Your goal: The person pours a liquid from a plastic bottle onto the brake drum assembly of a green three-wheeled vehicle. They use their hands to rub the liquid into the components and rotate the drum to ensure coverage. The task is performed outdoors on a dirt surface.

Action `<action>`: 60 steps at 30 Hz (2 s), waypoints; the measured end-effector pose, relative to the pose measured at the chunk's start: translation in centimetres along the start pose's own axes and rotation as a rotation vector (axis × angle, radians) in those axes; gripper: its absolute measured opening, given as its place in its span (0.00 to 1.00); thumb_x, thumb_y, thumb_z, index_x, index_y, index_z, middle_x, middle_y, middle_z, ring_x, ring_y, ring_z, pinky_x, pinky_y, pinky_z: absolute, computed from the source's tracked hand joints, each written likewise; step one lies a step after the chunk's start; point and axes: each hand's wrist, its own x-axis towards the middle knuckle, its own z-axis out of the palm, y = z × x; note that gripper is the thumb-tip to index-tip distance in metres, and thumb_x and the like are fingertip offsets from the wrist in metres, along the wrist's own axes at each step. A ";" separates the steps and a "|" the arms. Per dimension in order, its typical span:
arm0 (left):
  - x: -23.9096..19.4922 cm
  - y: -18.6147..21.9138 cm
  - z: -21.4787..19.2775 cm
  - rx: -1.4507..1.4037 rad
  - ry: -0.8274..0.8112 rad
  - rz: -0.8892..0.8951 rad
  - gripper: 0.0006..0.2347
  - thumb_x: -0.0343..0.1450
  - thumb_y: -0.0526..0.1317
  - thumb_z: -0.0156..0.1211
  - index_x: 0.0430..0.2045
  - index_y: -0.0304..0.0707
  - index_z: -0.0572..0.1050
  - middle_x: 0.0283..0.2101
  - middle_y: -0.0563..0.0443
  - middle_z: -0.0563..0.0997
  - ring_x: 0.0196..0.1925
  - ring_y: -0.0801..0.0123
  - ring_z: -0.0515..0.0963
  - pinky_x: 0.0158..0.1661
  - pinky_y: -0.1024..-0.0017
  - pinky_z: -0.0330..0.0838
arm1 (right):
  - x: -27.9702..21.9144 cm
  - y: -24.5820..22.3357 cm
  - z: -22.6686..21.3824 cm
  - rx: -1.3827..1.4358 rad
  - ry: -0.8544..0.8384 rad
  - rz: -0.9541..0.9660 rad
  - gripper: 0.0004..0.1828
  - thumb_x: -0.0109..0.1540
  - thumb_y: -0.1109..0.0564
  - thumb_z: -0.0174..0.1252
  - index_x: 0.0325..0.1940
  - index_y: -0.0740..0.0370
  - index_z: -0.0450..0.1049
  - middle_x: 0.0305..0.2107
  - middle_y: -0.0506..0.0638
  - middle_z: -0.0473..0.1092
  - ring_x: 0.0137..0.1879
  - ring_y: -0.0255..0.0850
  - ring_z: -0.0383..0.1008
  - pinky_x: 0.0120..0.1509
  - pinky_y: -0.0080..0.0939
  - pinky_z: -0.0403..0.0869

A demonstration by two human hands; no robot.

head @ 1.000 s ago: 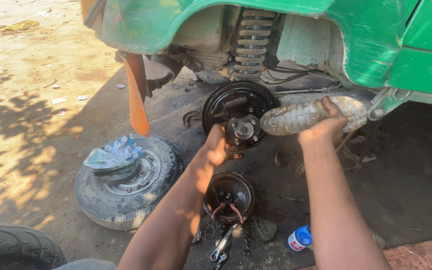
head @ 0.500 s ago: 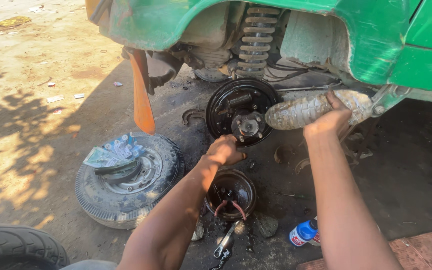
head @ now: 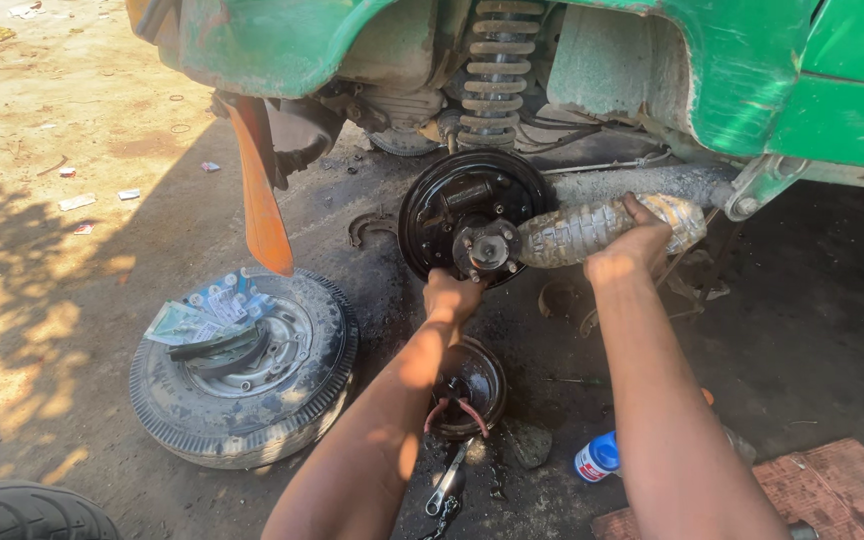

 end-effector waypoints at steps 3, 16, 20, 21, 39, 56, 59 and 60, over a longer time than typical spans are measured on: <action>2.1 -1.9 2.1 -0.526 -0.188 -0.266 0.16 0.69 0.46 0.62 0.41 0.27 0.78 0.40 0.38 0.83 0.45 0.53 0.84 0.46 0.58 0.78 | -0.1 -0.2 -0.3 -0.006 -0.018 0.015 0.24 0.52 0.58 0.65 0.52 0.65 0.77 0.53 0.56 0.73 0.55 0.51 0.77 0.66 0.63 0.72; 5.9 -2.5 2.5 -0.897 -0.526 -0.487 0.23 0.76 0.53 0.41 0.43 0.30 0.78 0.41 0.35 0.84 0.46 0.49 0.84 0.51 0.49 0.79 | -1.6 -0.2 -0.1 0.074 -0.038 -0.010 0.27 0.51 0.59 0.66 0.54 0.68 0.73 0.53 0.58 0.73 0.54 0.54 0.79 0.64 0.65 0.75; 6.0 -0.6 0.9 -0.907 -0.561 -0.575 0.21 0.76 0.51 0.42 0.46 0.30 0.75 0.45 0.32 0.82 0.49 0.45 0.82 0.53 0.47 0.76 | -2.0 -0.6 1.3 0.121 -0.144 -0.126 0.25 0.49 0.63 0.66 0.51 0.73 0.77 0.48 0.59 0.75 0.49 0.54 0.80 0.58 0.61 0.78; 6.2 -0.2 0.7 -0.886 -0.565 -0.574 0.21 0.76 0.51 0.42 0.47 0.30 0.74 0.46 0.31 0.81 0.49 0.44 0.81 0.54 0.47 0.76 | -2.2 -0.8 1.8 0.133 -0.135 -0.132 0.24 0.49 0.64 0.67 0.49 0.75 0.77 0.46 0.60 0.76 0.48 0.56 0.81 0.56 0.61 0.80; 4.4 4.3 -7.2 -0.846 -0.606 -0.569 0.24 0.77 0.48 0.35 0.65 0.29 0.58 0.63 0.21 0.66 0.63 0.35 0.70 0.64 0.38 0.64 | -9.0 1.1 7.7 -0.085 -0.565 -0.539 0.19 0.46 0.73 0.66 0.41 0.68 0.76 0.34 0.53 0.76 0.40 0.46 0.80 0.48 0.48 0.82; 1.2 3.0 -5.9 -1.008 -0.132 0.043 0.25 0.66 0.37 0.48 0.56 0.17 0.72 0.49 0.26 0.81 0.50 0.44 0.80 0.55 0.52 0.71 | -11.6 3.5 7.5 -0.135 -0.906 -0.637 0.18 0.53 0.76 0.61 0.46 0.70 0.73 0.36 0.55 0.74 0.41 0.46 0.78 0.47 0.46 0.80; -0.3 0.8 -4.9 -0.490 -0.029 0.322 0.26 0.64 0.37 0.51 0.59 0.24 0.64 0.51 0.28 0.79 0.56 0.40 0.78 0.58 0.56 0.67 | -11.6 3.2 7.5 -0.126 -0.909 -0.633 0.19 0.53 0.76 0.61 0.47 0.69 0.73 0.36 0.55 0.74 0.41 0.46 0.77 0.47 0.45 0.80; -0.6 0.1 -5.1 -0.269 -0.066 0.352 0.29 0.64 0.36 0.50 0.62 0.22 0.59 0.50 0.23 0.78 0.55 0.35 0.77 0.57 0.54 0.68 | -11.6 3.0 7.5 -0.115 -0.907 -0.627 0.19 0.53 0.76 0.61 0.47 0.69 0.73 0.36 0.55 0.74 0.41 0.46 0.77 0.46 0.45 0.79</action>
